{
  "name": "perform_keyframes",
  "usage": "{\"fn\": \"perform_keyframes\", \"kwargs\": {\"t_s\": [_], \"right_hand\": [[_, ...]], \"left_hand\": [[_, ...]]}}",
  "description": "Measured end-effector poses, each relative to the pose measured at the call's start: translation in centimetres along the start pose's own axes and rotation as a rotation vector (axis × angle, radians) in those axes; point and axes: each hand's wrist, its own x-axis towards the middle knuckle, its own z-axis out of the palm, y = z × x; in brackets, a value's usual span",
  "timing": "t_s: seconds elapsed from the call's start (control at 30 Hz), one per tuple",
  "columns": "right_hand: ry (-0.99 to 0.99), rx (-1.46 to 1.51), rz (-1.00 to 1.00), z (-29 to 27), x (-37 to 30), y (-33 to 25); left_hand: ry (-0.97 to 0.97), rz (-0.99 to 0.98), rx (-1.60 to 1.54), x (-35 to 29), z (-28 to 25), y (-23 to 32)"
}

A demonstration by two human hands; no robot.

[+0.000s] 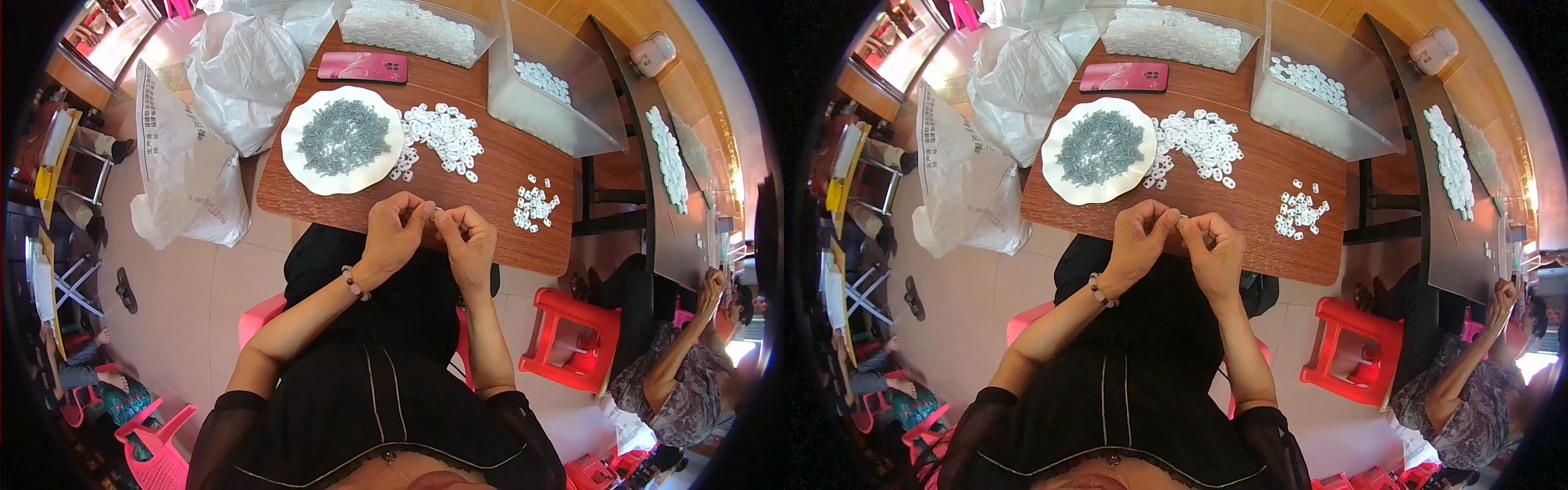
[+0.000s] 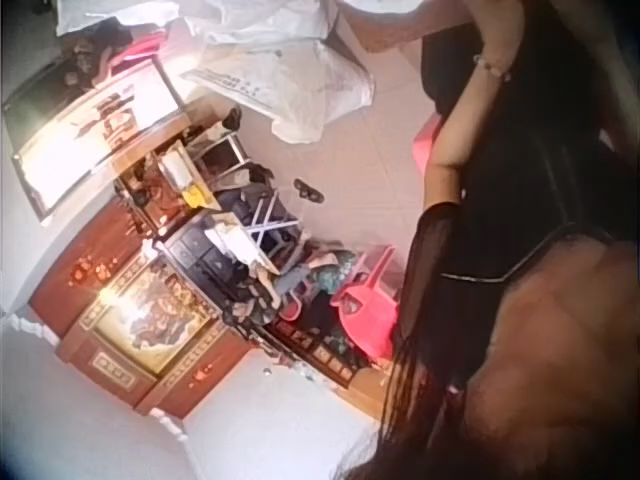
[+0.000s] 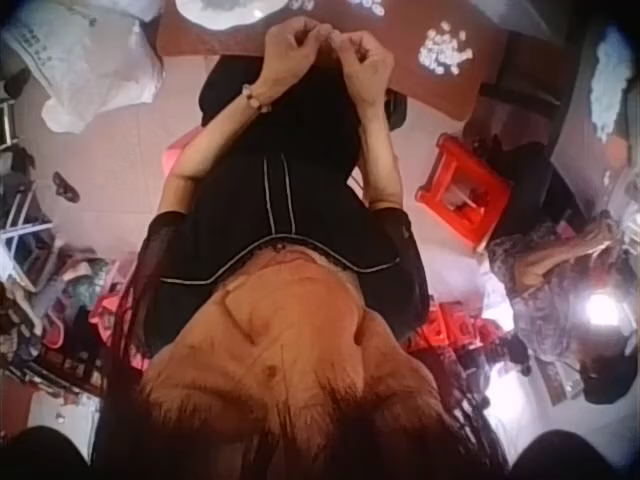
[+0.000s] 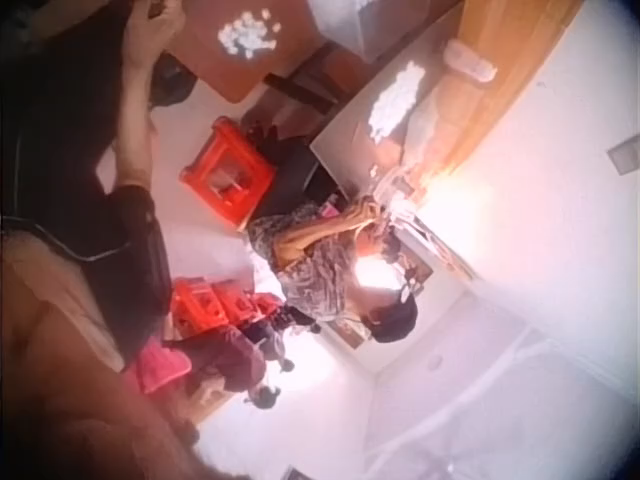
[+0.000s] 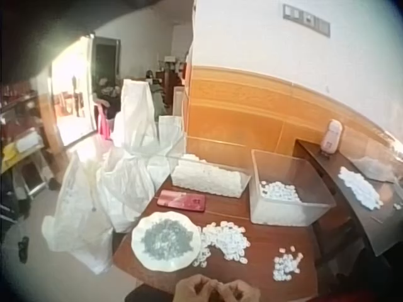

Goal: Assembling small plastic components by inserting tiny grey pieces into white circular parts on a work table.

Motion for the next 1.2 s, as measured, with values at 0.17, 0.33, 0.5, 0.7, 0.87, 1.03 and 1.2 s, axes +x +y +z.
{"fn": "perform_keyframes", "kwargs": {"t_s": [0.17, 0.33, 0.5, 0.7, 0.87, 1.03, 1.2], "right_hand": [[-0.003, 0.067, 0.050, -0.2, 0.2, 0.2], [0.031, 0.163, 0.064, 0.0, 0.2, 0.0], [0.032, 0.179, 0.074, -0.1, 0.2, 0.2], [0.032, 0.166, 0.077, -0.1, 0.3, 0.2], [0.021, 0.110, 0.062, 0.0, 0.2, 0.3], [0.002, 0.079, 0.045, -0.2, 0.1, 0.3], [-0.019, 0.037, 0.065, -0.2, 0.0, 0.3]], "left_hand": [[-0.020, 0.003, -0.088, 0.2, 0.3, 0.1], [-0.078, -0.129, -0.161, 0.2, -0.2, 0.1], [-0.082, -0.179, -0.196, 0.2, -0.5, 0.3], [-0.081, -0.144, -0.176, -0.1, -0.4, -0.3], [-0.042, -0.085, -0.187, 0.0, -0.3, -0.7], [-0.097, -0.111, -0.129, 0.1, -0.7, -0.3], [-0.107, -0.114, -0.113, 0.0, -0.9, -0.4]]}}
